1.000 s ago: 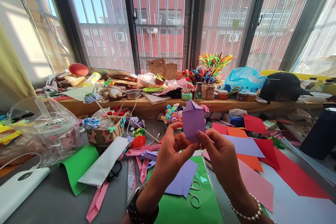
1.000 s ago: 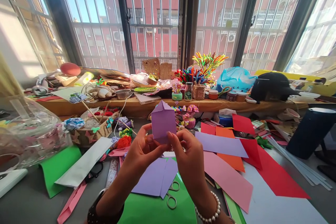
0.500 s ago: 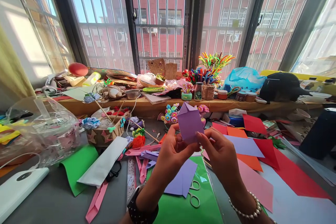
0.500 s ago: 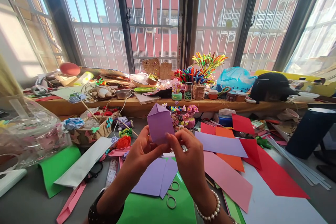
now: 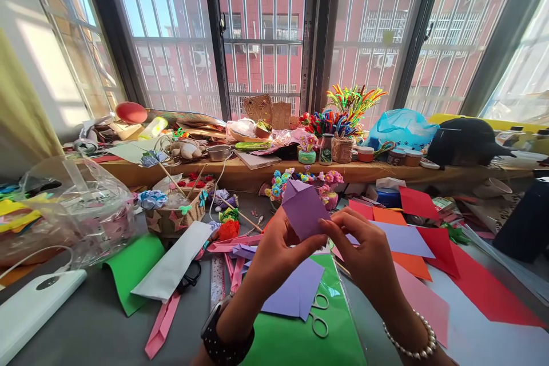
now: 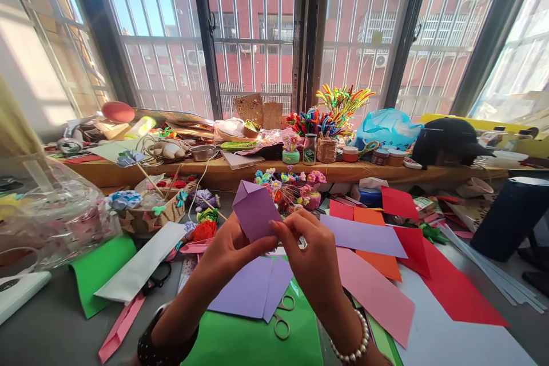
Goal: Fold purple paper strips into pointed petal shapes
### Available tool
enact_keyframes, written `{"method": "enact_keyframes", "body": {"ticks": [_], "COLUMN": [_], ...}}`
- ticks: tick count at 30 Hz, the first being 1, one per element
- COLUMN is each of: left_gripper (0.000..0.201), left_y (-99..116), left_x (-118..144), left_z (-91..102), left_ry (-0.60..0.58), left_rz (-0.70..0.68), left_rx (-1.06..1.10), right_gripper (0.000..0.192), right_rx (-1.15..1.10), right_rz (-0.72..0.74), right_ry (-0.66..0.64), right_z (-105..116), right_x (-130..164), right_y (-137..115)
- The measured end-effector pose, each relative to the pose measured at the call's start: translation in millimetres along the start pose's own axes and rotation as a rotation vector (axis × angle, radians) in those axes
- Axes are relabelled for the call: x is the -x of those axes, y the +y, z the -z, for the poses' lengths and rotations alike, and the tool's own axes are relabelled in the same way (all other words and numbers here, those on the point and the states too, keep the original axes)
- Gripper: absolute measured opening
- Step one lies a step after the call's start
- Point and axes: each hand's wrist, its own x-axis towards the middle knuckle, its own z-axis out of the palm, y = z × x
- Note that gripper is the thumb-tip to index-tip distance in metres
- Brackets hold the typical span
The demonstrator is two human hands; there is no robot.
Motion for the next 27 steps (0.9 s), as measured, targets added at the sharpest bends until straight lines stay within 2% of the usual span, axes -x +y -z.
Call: {"method": "enact_keyframes", "body": {"ticks": [7, 13, 17, 19, 22, 25, 27], "left_gripper": [0.033, 0.028, 0.025, 0.027, 0.032, 0.031, 0.03], "left_y": [-1, -2, -2, -3, -6, -10, -10], "left_x": [1, 3, 1, 1, 1, 1, 0], "left_z": [-0.9, -2.0, -1.5, -2.0, -4.2, -5.9, -4.7], "left_ry": [0.056, 0.117, 0.085, 0.047, 0.08, 0.176, 0.147], "left_rz": [0.019, 0.027, 0.039, 0.043, 0.03, -0.009, -0.013], "left_rx": [-0.005, -0.007, -0.032, -0.065, -0.108, -0.115, -0.118], "right_gripper": [0.032, 0.031, 0.024, 0.026, 0.03, 0.024, 0.021], "right_rx": [-0.004, -0.163, -0.228, -0.228, -0.244, -0.311, -0.348], "right_rz": [-0.03, -0.137, -0.139, -0.163, -0.198, -0.194, -0.182], "right_ry": [-0.032, 0.026, -0.014, 0.006, 0.03, -0.082, -0.143], "right_z": [1, 1, 1, 1, 3, 3, 3], "right_x": [0, -2, -3, -3, -4, -4, -4], "right_y": [2, 5, 6, 6, 7, 5, 5]}}
